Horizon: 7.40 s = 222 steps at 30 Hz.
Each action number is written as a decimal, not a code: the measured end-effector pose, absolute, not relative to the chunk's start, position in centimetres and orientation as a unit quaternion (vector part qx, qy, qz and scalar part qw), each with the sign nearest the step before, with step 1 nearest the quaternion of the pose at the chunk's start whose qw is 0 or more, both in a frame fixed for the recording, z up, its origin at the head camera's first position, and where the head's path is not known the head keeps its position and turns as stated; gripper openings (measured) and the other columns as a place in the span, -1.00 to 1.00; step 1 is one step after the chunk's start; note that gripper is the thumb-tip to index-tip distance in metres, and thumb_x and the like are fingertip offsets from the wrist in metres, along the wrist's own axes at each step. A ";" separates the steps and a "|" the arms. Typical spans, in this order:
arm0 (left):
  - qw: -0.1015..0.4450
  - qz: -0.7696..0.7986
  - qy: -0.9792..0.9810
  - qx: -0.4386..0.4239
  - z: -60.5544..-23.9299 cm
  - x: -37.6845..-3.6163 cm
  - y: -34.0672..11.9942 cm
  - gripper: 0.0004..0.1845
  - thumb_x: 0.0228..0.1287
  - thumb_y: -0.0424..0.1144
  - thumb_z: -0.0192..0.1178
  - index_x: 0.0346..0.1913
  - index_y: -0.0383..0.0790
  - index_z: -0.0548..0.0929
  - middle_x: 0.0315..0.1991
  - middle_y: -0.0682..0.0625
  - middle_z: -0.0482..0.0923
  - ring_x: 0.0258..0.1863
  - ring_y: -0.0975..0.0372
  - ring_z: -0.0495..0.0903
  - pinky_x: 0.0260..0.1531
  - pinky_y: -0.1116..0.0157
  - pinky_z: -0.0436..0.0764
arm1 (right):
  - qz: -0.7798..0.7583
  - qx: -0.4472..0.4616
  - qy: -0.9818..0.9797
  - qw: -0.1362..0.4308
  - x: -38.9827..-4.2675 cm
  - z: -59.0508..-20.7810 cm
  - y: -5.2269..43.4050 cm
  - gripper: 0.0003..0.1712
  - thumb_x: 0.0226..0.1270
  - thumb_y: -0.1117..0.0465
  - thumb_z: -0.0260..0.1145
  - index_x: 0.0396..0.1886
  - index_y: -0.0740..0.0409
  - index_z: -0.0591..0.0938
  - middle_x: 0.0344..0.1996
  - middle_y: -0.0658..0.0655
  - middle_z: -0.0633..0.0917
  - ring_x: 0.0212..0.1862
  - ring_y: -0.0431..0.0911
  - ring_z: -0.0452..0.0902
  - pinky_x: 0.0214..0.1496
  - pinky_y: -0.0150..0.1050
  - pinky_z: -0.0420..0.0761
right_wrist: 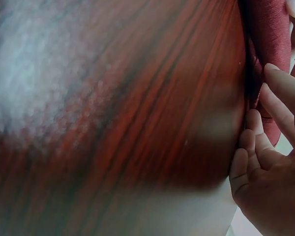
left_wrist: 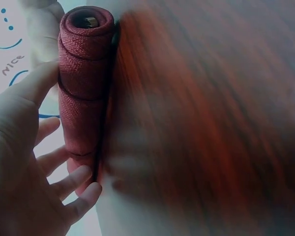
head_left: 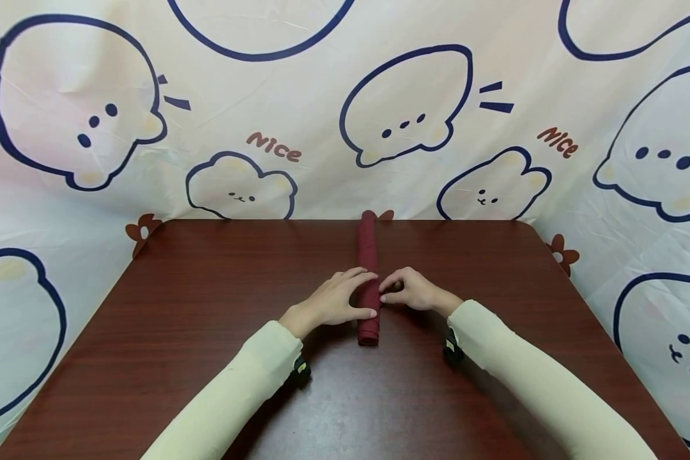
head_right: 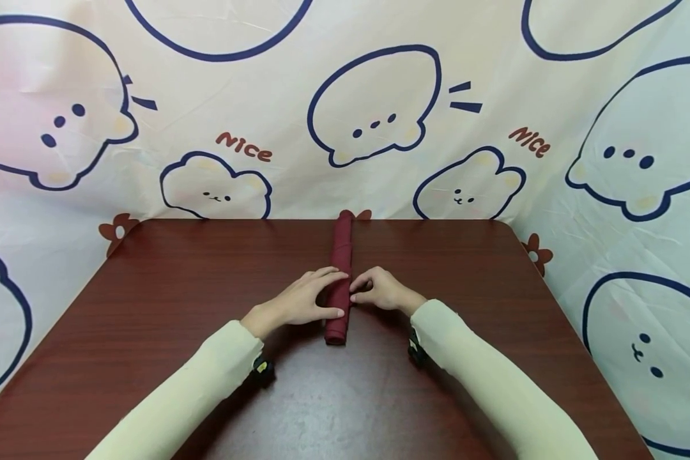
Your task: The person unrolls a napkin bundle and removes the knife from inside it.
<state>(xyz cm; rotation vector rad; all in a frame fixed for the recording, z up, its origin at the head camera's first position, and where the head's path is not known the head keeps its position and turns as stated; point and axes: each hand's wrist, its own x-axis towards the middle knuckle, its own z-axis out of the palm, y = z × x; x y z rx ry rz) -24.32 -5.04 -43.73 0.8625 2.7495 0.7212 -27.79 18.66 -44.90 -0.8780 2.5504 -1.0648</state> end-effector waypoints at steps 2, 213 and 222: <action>0.087 0.249 0.920 0.288 -43.7 -24.3 -5.2 -0.21 0.28 0.18 0.32 0.52 0.13 0.32 0.57 -0.03 0.20 0.45 -0.06 0.31 0.37 -0.13 0.40 | -0.360 -0.297 0.876 0.121 -27.9 -44.9 18.5 -0.82 0.32 0.27 0.42 -0.14 0.25 0.79 -0.26 0.16 0.78 -0.32 -0.21 0.46 -0.24 -0.38 0.50; 0.126 0.277 0.923 0.238 -43.2 -23.2 -13.5 -0.22 0.32 0.09 0.29 0.54 0.05 0.26 0.58 -0.15 0.14 0.54 -0.10 0.20 0.42 -0.21 0.31 | -0.371 -0.268 0.877 0.148 -27.8 -45.4 18.5 -0.82 0.21 0.27 0.52 -0.20 0.19 0.79 -0.19 0.18 0.70 -0.13 -0.11 0.40 -0.04 -0.27 0.37; 0.119 0.271 0.925 0.238 -43.4 -22.8 -14.5 -0.20 0.32 0.10 0.28 0.55 0.02 0.25 0.56 -0.12 0.19 0.54 -0.08 0.21 0.43 -0.19 0.29 | -0.371 -0.265 0.877 0.153 -27.8 -45.5 18.3 -0.83 0.20 0.28 0.52 -0.20 0.19 0.78 -0.20 0.17 0.70 -0.13 -0.11 0.40 -0.03 -0.26 0.36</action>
